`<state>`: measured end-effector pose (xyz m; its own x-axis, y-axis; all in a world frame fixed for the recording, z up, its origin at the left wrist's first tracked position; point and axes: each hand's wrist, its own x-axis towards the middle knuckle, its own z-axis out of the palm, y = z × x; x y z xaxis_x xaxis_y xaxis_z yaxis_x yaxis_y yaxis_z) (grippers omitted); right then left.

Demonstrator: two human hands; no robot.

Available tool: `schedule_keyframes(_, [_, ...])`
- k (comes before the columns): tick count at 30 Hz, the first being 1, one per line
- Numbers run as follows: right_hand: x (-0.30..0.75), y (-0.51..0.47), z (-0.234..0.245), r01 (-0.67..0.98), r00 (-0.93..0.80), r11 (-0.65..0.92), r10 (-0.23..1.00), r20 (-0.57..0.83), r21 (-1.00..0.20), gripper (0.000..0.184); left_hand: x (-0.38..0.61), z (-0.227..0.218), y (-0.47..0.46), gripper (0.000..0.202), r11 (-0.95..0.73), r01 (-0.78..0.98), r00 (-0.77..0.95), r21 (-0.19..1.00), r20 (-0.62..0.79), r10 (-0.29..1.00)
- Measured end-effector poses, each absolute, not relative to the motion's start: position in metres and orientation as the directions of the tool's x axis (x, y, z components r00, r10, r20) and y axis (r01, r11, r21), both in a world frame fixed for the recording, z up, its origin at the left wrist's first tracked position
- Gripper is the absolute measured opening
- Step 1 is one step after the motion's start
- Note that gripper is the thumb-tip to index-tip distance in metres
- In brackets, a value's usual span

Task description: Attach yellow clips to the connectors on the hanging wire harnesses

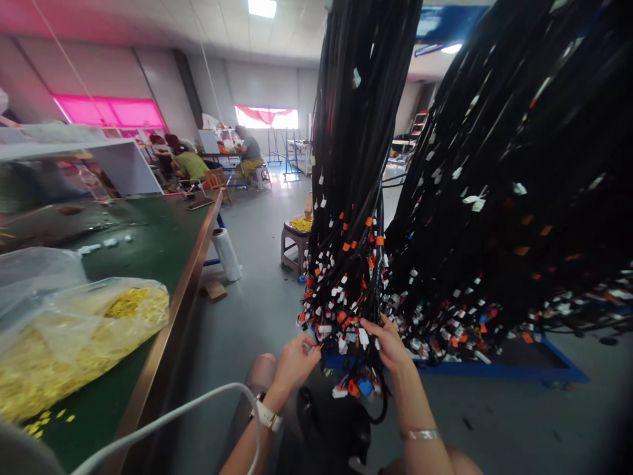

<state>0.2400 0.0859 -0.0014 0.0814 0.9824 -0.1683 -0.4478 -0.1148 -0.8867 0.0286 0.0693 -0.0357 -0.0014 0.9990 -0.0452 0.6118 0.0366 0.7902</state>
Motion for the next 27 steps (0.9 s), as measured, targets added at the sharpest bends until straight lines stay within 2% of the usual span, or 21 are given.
schedule_keyframes(5, [0.24, 0.088, -0.005, -0.419, 0.069, -0.112, 0.986, -0.154, -0.901, 0.039, 0.026, -0.038, 0.07, 0.012, 0.034, 0.594, -0.004, 0.803, -0.04, 0.999])
schedule_keyframes(14, [0.249, 0.095, -0.015, -0.201, 0.143, -0.037, 0.988, -0.067, -0.979, 0.037, 0.026, -0.045, 0.07, 0.013, 0.03, 0.581, 0.004, 0.813, -0.039, 0.999])
schedule_keyframes(20, [0.258, 0.088, -0.017, -0.069, 0.099, -0.103, 0.989, -0.11, -0.992, 0.029, 0.03, -0.046, 0.069, 0.015, 0.024, 0.587, 0.018, 0.809, -0.043, 0.999])
schedule_keyframes(23, [0.261, 0.082, -0.015, -0.059, 0.059, -0.134, 0.989, -0.137, -0.989, 0.028, 0.032, -0.048, 0.069, 0.016, 0.018, 0.592, 0.023, 0.806, -0.039, 0.999])
schedule_keyframes(27, [0.266, 0.077, -0.017, 0.102, -0.003, -0.069, 0.998, -0.069, -0.992, 0.033, 0.033, -0.05, 0.069, 0.017, 0.018, 0.598, 0.018, 0.801, -0.036, 0.999])
